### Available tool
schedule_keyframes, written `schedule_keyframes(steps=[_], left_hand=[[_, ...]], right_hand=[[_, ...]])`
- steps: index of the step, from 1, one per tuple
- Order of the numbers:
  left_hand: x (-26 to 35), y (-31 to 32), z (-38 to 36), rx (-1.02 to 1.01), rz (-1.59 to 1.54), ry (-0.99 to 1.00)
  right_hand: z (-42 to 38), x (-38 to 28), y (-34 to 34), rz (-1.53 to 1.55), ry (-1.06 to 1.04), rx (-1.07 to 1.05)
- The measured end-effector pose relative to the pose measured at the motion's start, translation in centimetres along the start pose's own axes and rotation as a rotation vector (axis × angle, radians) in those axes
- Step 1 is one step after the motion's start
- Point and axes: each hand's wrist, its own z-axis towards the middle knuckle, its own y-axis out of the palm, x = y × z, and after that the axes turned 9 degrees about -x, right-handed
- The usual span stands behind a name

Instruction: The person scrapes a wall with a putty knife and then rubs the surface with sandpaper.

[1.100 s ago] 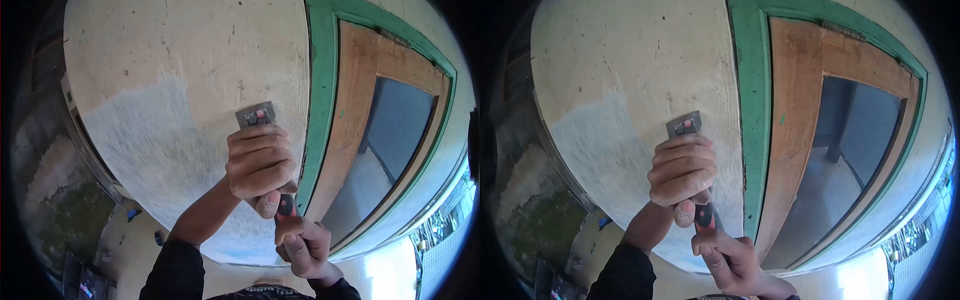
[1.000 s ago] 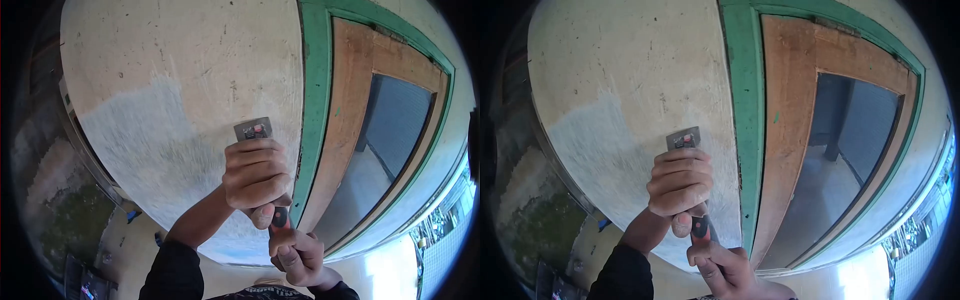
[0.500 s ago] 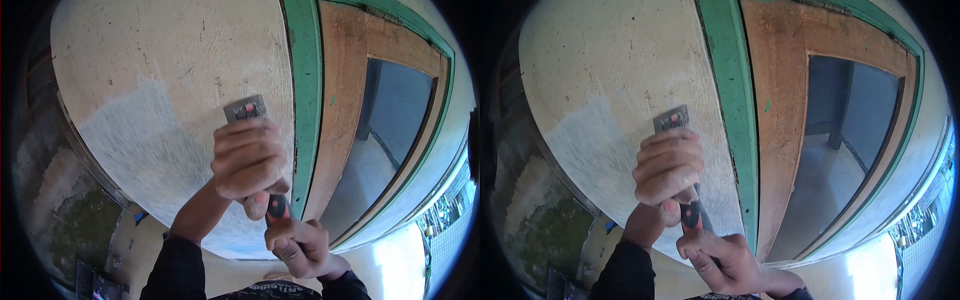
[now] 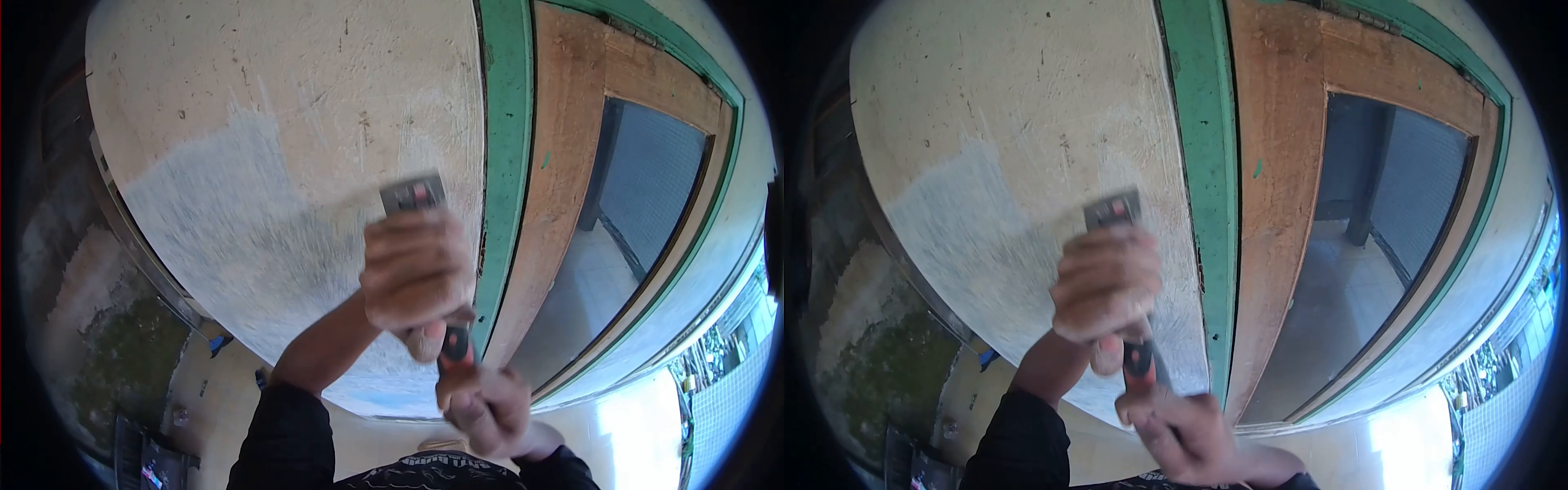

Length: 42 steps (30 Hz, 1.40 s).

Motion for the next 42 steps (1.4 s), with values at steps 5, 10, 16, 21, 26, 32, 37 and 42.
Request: schedule_keyframes(steps=[5, 10, 16, 21, 26, 32, 37, 42], left_hand=[[-1.3, -0.6, 0.2, -0.013, -0.003, 0.061], [-1.2, -0.5, 1.1, 0.026, 0.036, 0.044], [-1.5, -0.7, 1.1, -0.019, -0.040, 0.067], [-1.1, -0.8, 0.4, -0.067, -0.016, 0.038], [-0.7, -0.9, 0.3, -0.103, -0.038, -0.002], [-1.1, -0.3, 0.7, -0.007, 0.034, 0.011], [0.1, 0.0, 0.0, 0.010, -0.076, -0.020], [-0.4, -0.3, 0.4, 0.052, -0.051, -0.001]], right_hand=[[0.5, 0.4, -0.8, -0.024, 0.104, -0.099], [0.7, 0.0, -1.1, 0.102, 0.048, -0.073], [1.1, 0.1, -1.3, 0.083, 0.067, -0.146], [0.5, 0.5, -1.0, 0.111, 0.076, -0.112], [0.4, 0.6, -1.2, 0.061, 0.103, -0.118], [0.2, 0.5, -1.4, 0.158, 0.094, -0.118], [0.3, -0.4, -0.1, 0.126, 0.103, -0.084], [1.3, -0.6, -0.8, 0.095, 0.102, -0.097]])
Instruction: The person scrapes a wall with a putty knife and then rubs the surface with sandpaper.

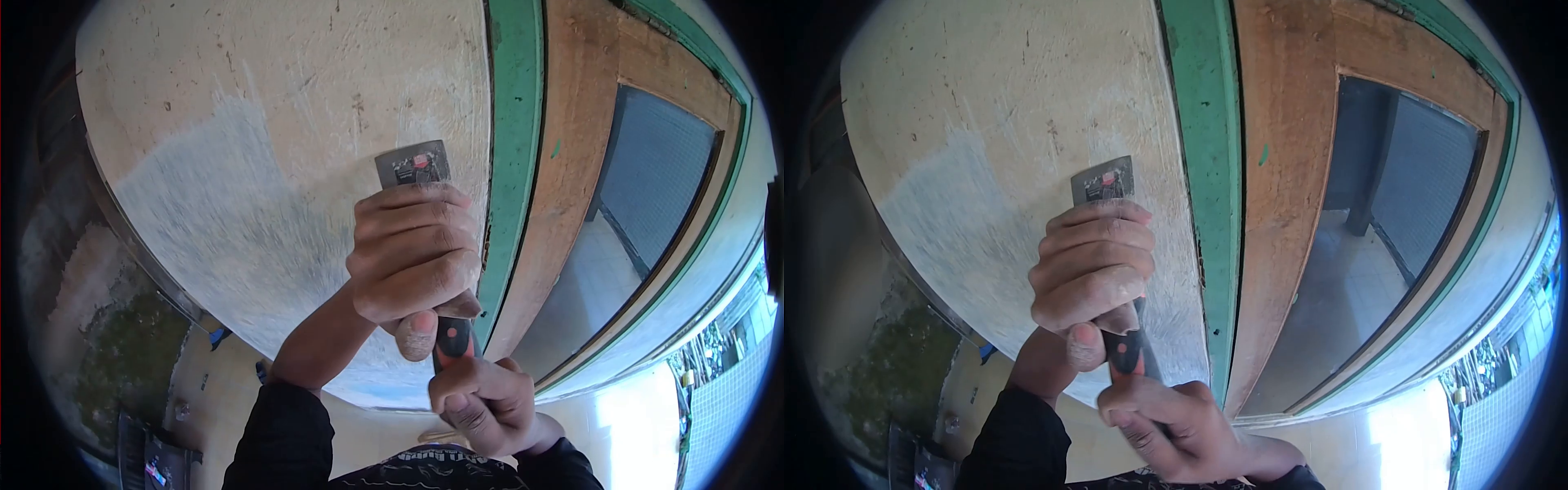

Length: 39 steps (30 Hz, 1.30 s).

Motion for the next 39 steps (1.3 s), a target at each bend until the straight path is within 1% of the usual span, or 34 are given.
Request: schedule_keyframes(steps=[1, 2, 3, 4, 5, 6, 7, 8, 10, 12, 13, 14, 16, 18, 19, 20, 21, 22, 24, 26, 27, 31, 34, 36, 37, 39], left_hand=[[0.6, 0.0, -0.5, -0.032, 0.059, -0.027], [1.1, 0.0, -0.9, -0.062, 0.121, -0.047], [1.6, 0.3, -1.2, -0.056, 0.128, -0.059], [1.4, 0.1, -1.3, -0.054, 0.128, -0.052], [1.3, -0.2, -1.2, -0.072, 0.078, -0.064], [1.3, -0.4, -0.9, -0.089, 0.027, -0.080], [1.4, -0.4, 0.0, -0.055, 0.083, -0.098], [1.4, -0.2, -0.2, -0.055, 0.075, -0.109], [1.4, -0.1, -0.9, -0.032, 0.034, -0.106], [1.5, -0.1, -2.5, -0.044, 0.079, -0.083], [1.7, -0.2, -3.0, -0.081, 0.110, -0.072], [1.8, -0.2, -3.2, -0.118, 0.134, -0.062], [0.6, -0.5, -1.9, -0.087, 0.135, -0.031], [-0.4, -0.8, -0.5, -0.035, 0.142, 0.024], [-0.2, -0.6, -0.3, 0.007, 0.114, -0.005], [0.3, -0.4, -0.4, 0.009, 0.117, 0.001], [1.0, -0.3, -0.9, -0.015, 0.084, -0.035], [1.5, -0.1, -1.5, -0.038, 0.050, -0.068], [1.3, -0.2, -2.0, -0.058, 0.042, -0.023], [1.1, -0.1, -1.8, -0.039, 0.083, -0.063], [0.5, -0.2, -1.3, -0.012, 0.069, -0.020], [0.8, -0.3, -1.5, -0.008, 0.035, -0.040], [0.8, -0.4, -2.1, -0.064, 0.109, -0.022], [0.1, -0.9, -1.4, -0.071, 0.062, 0.016], [0.1, -1.0, -0.5, -0.068, 0.126, -0.015], [0.3, -0.9, -0.4, -0.061, 0.104, -0.042]], right_hand=[[-0.6, 1.1, 0.3, -0.003, -0.069, 0.044], [-1.2, 1.0, 0.7, -0.003, -0.067, 0.037], [-1.7, 0.7, 1.0, 0.045, -0.010, 0.033], [-1.9, 0.6, 1.0, 0.096, 0.045, 0.037], [-1.5, 0.8, 1.0, 0.078, -0.020, 0.006], [-1.1, 0.4, 0.7, 0.077, -0.021, 0.016], [-0.6, -0.1, 0.3, 0.090, -0.034, -0.027], [-0.4, -0.4, 0.3, 0.111, -0.042, -0.071], [-1.0, 0.6, 0.2, 0.145, -0.047, -0.087], [-1.8, 1.9, 0.7, -0.054, 0.049, -0.017], [-2.3, 2.0, 0.6, -0.056, 0.107, -0.062], [-2.3, 2.1, 0.4, -0.061, 0.105, -0.063], [-1.7, 1.7, 0.1, -0.032, -0.022, -0.060], [-1.2, 1.3, 0.1, -0.019, -0.012, -0.046], [-0.9, 1.0, 0.1, -0.010, -0.011, -0.045], [-0.7, 0.7, 0.1, -0.005, -0.014, -0.048], [-1.2, 0.4, 0.5, -0.016, 0.027, -0.062], [-1.5, 1.0, 1.6, -0.002, -0.024, 0.025], [-1.8, 0.8, 2.3, 0.008, 0.061, 0.071], [-0.8, 0.2, 1.5, -0.048, 0.041, 0.039], [-0.5, 0.0, 1.2, -0.093, 0.029, 0.010], [-1.2, 1.0, 1.1, -0.016, 0.043, 0.004], [-1.7, 1.7, 1.2, -0.019, 0.041, 0.039], [-0.7, 1.5, 0.7, -0.058, -0.014, -0.001], [-0.1, 0.8, 0.6, -0.047, -0.010, 0.004], [-0.4, 0.9, 0.7, -0.032, -0.004, 0.015]])
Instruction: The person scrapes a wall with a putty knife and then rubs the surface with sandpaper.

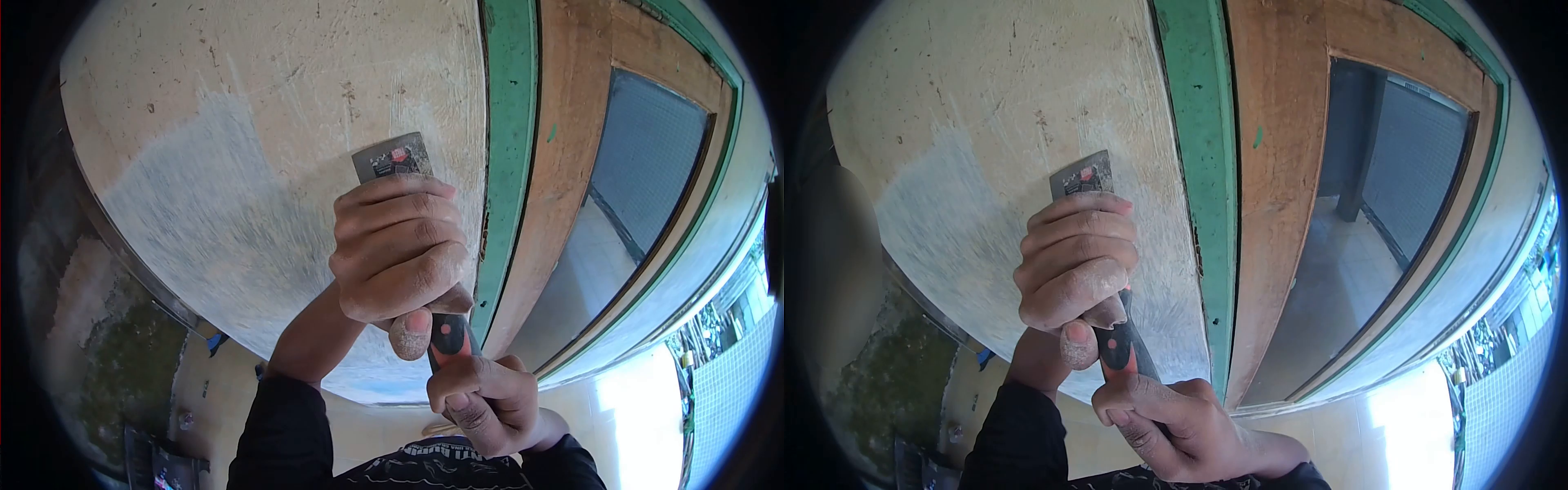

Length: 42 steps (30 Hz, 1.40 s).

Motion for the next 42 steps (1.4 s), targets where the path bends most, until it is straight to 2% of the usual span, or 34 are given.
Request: schedule_keyframes(steps=[4, 8, 11, 13, 16, 19, 21, 23, 27, 31, 32, 34, 37, 41, 42], left_hand=[[1.0, 0.6, -1.3, -0.017, -0.101, -0.008], [-0.1, 0.3, -0.1, 0.010, -0.059, 0.053], [0.1, 0.5, -0.6, 0.041, -0.049, 0.014], [0.5, 0.6, -1.5, 0.015, -0.057, 0.026], [-0.2, 0.5, -0.5, 0.019, -0.054, 0.054], [-0.7, 0.5, 0.2, 0.064, -0.057, 0.051], [-0.3, 0.6, 0.2, 0.093, -0.061, 0.056], [0.5, 0.6, -0.4, 0.031, -0.130, 0.021], [-0.5, 0.2, 0.4, 0.062, -0.137, 0.053], [-0.7, 0.5, 0.5, 0.094, -0.061, 0.086], [-0.2, 0.5, 0.2, 0.056, -0.074, 0.066], [0.3, 0.3, -0.1, -0.020, -0.060, 0.031], [-0.8, 0.2, 0.8, 0.051, -0.078, 0.050], [-0.7, 0.2, 1.0, 0.046, -0.086, 0.041], [-0.1, -0.1, 0.5, -0.021, -0.090, 0.011]], right_hand=[[-1.3, 0.1, 1.4, 0.076, 0.015, 0.040], [-0.1, -0.3, 0.5, 0.060, 0.027, -0.008], [-0.2, -0.2, 0.5, 0.095, -0.043, -0.018], [-1.0, 0.3, 0.6, 0.034, 0.056, 0.008], [-0.2, 0.0, 0.2, -0.008, -0.010, -0.020], [0.3, -1.4, -0.9, -0.015, 0.057, -0.092], [-0.2, -1.0, 0.1, 0.027, 0.034, -0.051], [-1.0, -0.8, 1.0, 0.067, 0.043, 0.000], [0.5, -1.7, 0.0, 0.002, 0.049, -0.073], [0.1, -1.0, -0.1, 0.028, 0.059, -0.021], [-0.6, -1.0, -0.1, 0.030, 0.100, -0.041], [-0.5, -0.8, 0.2, 0.018, 0.048, -0.028], [0.5, -1.4, -0.6, -0.011, 0.034, -0.041], [0.3, -1.4, -0.6, 0.006, 0.035, -0.066], [0.0, -1.2, -0.4, 0.012, 0.046, -0.057]])
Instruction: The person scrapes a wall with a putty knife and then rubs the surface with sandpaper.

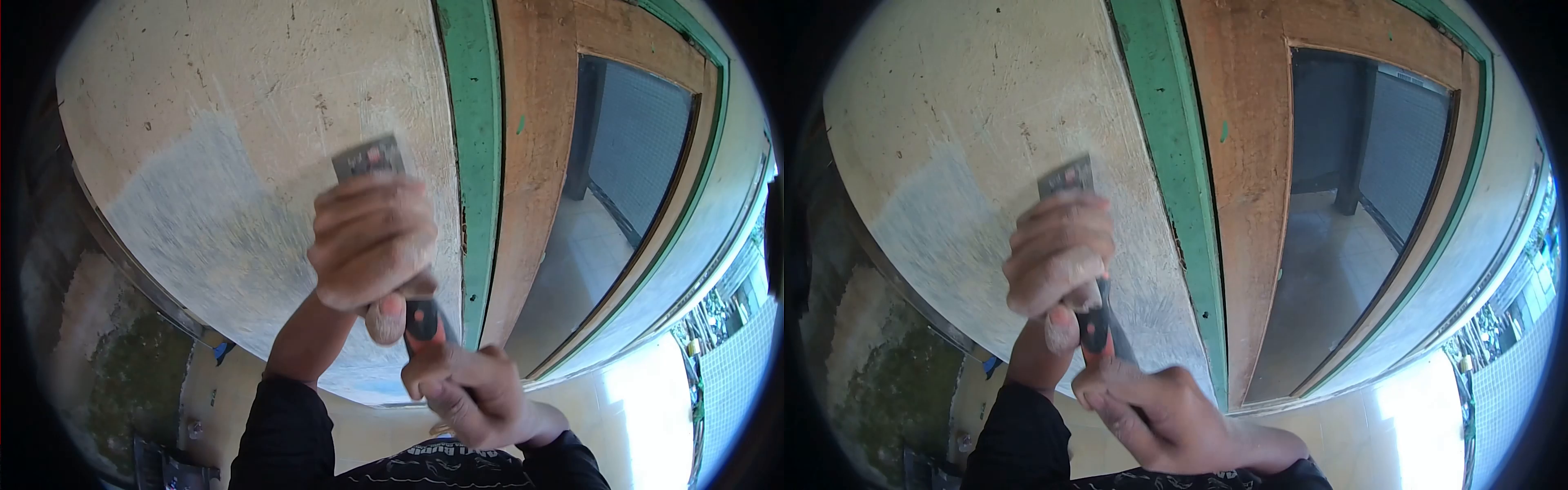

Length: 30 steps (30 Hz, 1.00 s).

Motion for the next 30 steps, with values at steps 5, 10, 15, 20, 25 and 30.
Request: schedule_keyframes(steps=[5, 10, 15, 20, 25, 30], left_hand=[[0.0, 0.2, -0.4, 0.040, -0.037, 0.022], [0.7, -0.3, -0.7, 0.002, 0.027, -0.011], [0.5, -0.4, -0.5, 0.036, -0.010, -0.035], [-0.3, -0.6, 0.2, 0.057, -0.015, 0.027], [0.4, -0.7, -1.1, -0.010, -0.059, 0.006], [-1.3, -0.9, 0.1, 0.022, -0.083, 0.079]], right_hand=[[0.4, 0.6, 0.3, 0.052, -0.046, 0.007], [0.3, 0.9, 0.4, 0.042, 0.005, -0.023], [0.5, 1.1, 0.3, 0.057, -0.058, -0.012], [1.0, 0.4, 0.1, 0.048, 0.027, -0.050], [0.6, 2.0, 1.6, -0.001, -0.133, 0.036], [1.8, 1.6, 0.5, -0.053, -0.068, -0.020]])
